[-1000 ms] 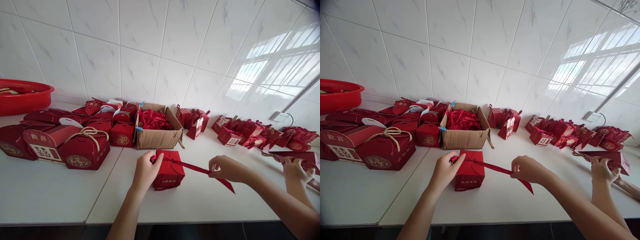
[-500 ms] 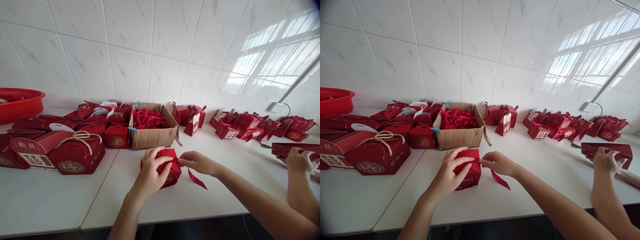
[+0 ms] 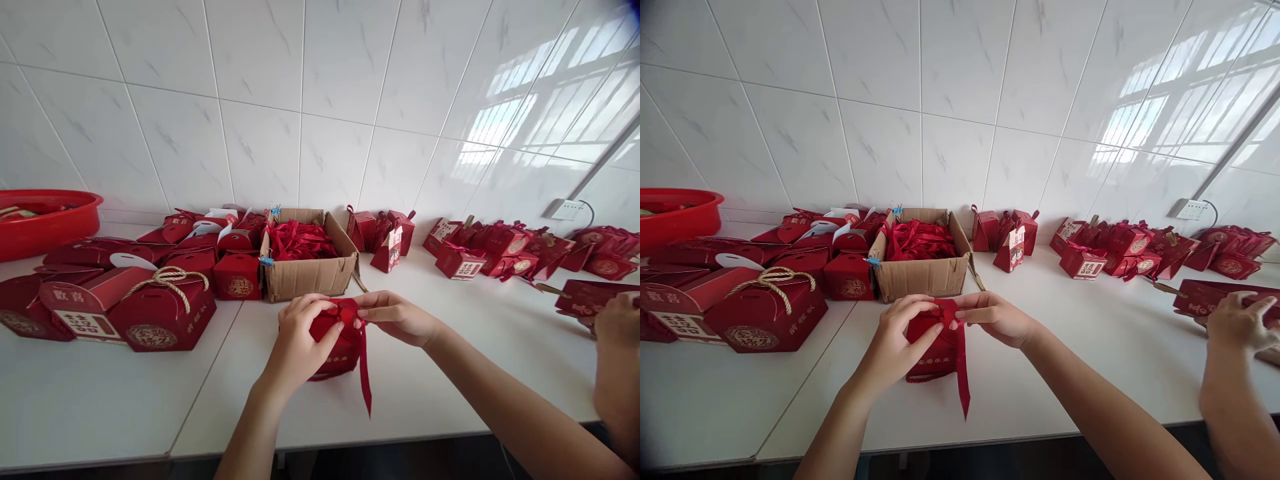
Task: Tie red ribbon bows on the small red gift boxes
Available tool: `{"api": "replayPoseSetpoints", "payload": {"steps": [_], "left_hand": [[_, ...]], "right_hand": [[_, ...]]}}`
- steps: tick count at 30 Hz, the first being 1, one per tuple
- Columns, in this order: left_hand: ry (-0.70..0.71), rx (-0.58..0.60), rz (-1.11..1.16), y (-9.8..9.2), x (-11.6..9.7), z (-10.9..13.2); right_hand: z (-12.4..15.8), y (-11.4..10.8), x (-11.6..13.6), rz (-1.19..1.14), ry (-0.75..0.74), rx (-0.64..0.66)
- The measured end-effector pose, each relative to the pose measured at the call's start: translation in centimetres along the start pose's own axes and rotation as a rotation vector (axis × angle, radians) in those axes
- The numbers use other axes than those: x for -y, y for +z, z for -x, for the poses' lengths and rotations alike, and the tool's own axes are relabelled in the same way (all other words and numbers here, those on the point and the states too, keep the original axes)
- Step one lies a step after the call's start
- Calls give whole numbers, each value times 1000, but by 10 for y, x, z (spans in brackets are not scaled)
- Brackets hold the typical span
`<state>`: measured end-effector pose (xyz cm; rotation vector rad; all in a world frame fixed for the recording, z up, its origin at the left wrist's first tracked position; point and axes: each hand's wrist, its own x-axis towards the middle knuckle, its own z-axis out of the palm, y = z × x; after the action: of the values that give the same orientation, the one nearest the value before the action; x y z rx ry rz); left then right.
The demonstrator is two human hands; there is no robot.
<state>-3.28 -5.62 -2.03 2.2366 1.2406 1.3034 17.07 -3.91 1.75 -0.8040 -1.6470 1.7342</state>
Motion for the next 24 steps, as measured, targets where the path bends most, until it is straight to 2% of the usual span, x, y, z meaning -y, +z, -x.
{"api": "replayPoseSetpoints", "payload": {"steps": [6, 12, 17, 24], "left_hand": [[-28, 24, -98, -1, -6, -10], [-72, 10, -125, 1, -10, -17], [-85, 0, -145, 2, -11, -17], [-72, -83, 12, -2, -11, -28]], "right_hand": [[-7, 2, -5, -42, -78, -73], [-3, 5, 3, -113, -139, -11], [0, 5, 10, -89, -188, -32], [-3, 13, 2, -47, -110, -58]]}}
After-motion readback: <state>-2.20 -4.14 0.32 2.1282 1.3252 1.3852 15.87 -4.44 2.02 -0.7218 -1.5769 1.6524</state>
